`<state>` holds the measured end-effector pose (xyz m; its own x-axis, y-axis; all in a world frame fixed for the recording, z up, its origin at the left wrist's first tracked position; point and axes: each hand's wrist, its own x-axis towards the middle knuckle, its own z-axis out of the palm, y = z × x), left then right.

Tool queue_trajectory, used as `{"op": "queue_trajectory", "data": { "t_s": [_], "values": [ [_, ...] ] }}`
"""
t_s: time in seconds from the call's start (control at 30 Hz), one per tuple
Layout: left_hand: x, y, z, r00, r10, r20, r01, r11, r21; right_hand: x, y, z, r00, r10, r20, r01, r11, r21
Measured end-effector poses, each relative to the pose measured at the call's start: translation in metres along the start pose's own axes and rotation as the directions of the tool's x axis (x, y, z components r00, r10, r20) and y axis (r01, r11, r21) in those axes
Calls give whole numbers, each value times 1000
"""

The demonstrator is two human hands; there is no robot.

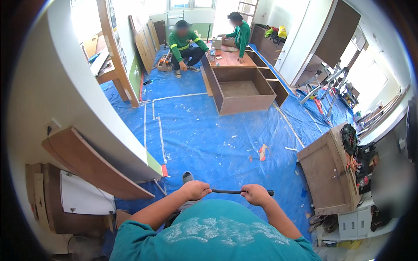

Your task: The person assembles a wooden cabinet by handling panels, using a utility knife to trim edges, and tapping pieces together with a rubber mallet. They move around the room to retrieve parts and tools, then fit a panel into the cabinet frame.

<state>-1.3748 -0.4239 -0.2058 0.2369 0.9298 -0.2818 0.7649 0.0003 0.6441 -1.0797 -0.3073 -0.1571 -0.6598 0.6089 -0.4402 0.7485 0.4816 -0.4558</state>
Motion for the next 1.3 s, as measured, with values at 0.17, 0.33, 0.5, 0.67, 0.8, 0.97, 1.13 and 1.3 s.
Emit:
{"op": "queue_trajectory", "data": {
  "t_s": [0.17, 0.33, 0.5, 0.67, 0.8, 0.97, 1.13, 1.3],
  "values": [
    [82, -46, -76, 999, 22, 41, -24, 999, 42, 92, -26, -50, 997, 79, -4, -80, 996, -45],
    [141, -76, -161, 993, 27, 112, -40, 993, 111, 190, -80, -104, 998, 55, 9, -55, 998, -6],
    [173, -118, -208, 999, 45, 13, -46, 995, 86, 283, -114, -124, 998, -67, -2, 66, 988, 141],
    [176, -155, -266, 996, -81, 32, 79, 996, 45, 344, -124, -163, 973, -164, 163, 148, 983, 109],
    [176, -199, -297, 963, -268, 26, 265, 960, 87, 384, -127, -211, 958, -54, 280, 69, 997, -43],
    [187, -228, -327, 894, -444, -55, 446, 894, 40, 472, -110, -235, 928, -209, 308, 212, 977, 24],
    [204, -283, -344, 665, -717, -209, 680, 697, -230, 601, -36, -225, 968, -244, 66, 202, 905, 375],
    [197, -301, -346, 287, -914, -287, 666, 406, -626, 639, -107, -283, 815, -282, 505, 32, 894, 448]
  ]
}}
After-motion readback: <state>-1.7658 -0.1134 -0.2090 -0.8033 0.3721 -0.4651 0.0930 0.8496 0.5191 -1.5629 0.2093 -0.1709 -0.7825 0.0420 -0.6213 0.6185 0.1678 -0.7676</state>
